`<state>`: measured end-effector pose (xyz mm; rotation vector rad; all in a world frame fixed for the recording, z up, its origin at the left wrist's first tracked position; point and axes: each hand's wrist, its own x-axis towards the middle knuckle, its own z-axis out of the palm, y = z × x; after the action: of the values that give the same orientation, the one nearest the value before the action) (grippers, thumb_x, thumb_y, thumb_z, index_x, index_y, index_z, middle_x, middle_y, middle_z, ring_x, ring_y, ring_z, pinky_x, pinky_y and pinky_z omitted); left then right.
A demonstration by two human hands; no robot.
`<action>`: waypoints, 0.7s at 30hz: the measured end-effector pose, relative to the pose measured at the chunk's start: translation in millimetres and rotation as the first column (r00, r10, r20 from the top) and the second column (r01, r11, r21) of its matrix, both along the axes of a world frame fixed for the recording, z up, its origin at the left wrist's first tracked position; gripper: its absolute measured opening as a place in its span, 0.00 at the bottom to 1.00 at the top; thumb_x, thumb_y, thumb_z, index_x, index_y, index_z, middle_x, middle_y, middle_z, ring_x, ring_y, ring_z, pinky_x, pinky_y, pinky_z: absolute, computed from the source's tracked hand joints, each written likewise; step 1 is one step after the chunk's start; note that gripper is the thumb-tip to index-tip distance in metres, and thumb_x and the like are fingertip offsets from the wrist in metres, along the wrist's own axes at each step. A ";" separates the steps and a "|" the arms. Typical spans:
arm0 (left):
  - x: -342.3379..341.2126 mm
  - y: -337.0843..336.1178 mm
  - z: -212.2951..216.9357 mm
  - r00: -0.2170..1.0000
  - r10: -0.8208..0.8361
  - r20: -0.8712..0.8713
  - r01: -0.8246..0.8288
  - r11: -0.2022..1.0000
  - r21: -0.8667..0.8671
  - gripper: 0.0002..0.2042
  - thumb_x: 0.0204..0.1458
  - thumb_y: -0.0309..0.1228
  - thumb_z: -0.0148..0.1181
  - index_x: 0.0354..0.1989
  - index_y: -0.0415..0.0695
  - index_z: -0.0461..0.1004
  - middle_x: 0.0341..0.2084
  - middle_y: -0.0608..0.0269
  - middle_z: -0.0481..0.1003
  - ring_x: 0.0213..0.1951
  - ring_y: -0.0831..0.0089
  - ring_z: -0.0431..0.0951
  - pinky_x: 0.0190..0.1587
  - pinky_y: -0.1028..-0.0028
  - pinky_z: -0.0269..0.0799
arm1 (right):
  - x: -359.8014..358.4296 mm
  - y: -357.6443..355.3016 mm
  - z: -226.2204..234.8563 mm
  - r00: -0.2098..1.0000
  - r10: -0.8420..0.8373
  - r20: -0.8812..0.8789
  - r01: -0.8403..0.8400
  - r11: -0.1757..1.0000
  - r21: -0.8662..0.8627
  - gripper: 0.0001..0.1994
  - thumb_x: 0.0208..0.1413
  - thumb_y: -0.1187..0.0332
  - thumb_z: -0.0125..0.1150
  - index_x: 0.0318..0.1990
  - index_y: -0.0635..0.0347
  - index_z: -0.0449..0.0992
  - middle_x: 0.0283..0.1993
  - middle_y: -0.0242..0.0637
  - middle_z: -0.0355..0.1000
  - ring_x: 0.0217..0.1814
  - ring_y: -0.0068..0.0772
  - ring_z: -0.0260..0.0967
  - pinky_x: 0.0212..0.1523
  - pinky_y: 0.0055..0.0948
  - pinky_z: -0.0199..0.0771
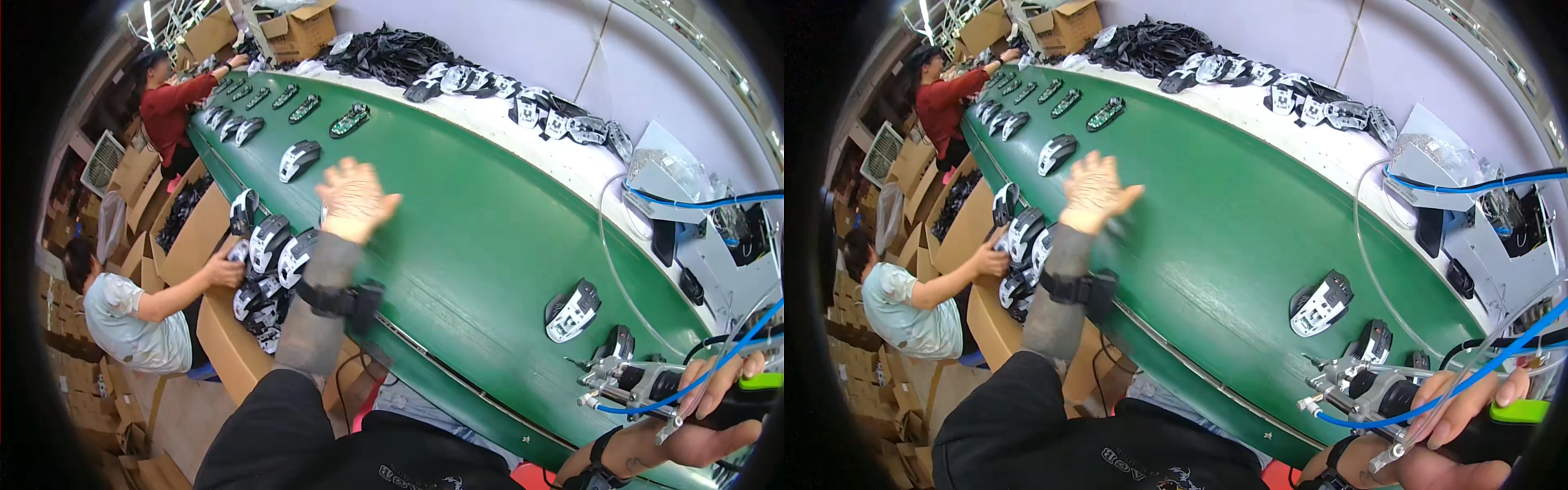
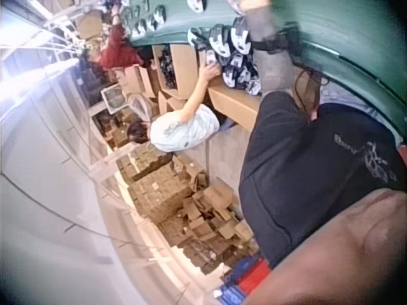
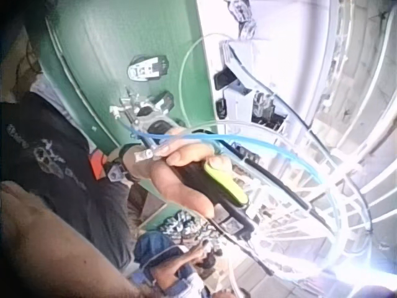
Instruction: Using a pneumatic screwdriver to fasten components of computer mice on an assembly line.
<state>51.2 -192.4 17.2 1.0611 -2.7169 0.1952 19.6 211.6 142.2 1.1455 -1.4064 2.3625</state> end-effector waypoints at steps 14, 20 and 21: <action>-96.8 -143.1 1.2 0.963 -0.090 -0.255 0.133 0.979 0.157 0.34 0.31 0.47 0.65 0.47 0.36 0.69 0.42 0.44 0.72 0.46 0.55 0.72 0.50 0.67 0.66 | -6.7 0.4 4.0 0.994 -0.103 -0.037 0.102 0.995 -0.008 0.24 0.56 0.47 0.49 0.42 0.61 0.54 0.16 0.28 0.56 0.11 0.17 0.51 0.18 0.15 0.56; -113.4 -212.9 -12.7 0.984 -0.098 -0.149 0.104 0.994 0.033 0.32 0.33 0.46 0.63 0.49 0.43 0.68 0.46 0.48 0.69 0.51 0.56 0.65 0.55 0.66 0.60 | -11.4 -2.1 5.5 1.000 -0.011 -0.024 0.008 0.992 -0.126 0.33 0.51 0.39 0.48 0.45 0.66 0.60 0.21 0.38 0.64 0.19 0.30 0.62 0.25 0.26 0.64; -119.8 -213.2 -12.5 0.990 -0.079 -0.117 0.093 0.989 0.113 0.34 0.33 0.47 0.63 0.52 0.44 0.67 0.48 0.48 0.68 0.53 0.56 0.64 0.56 0.66 0.59 | -14.1 3.9 5.0 0.999 0.017 -0.038 -0.020 0.997 -0.069 0.32 0.51 0.39 0.47 0.44 0.65 0.60 0.21 0.38 0.64 0.18 0.30 0.62 0.24 0.26 0.63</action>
<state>-68.6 -405.6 4.8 0.9512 -2.6936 -0.0399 5.5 215.5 147.1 1.1834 -1.2973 2.3691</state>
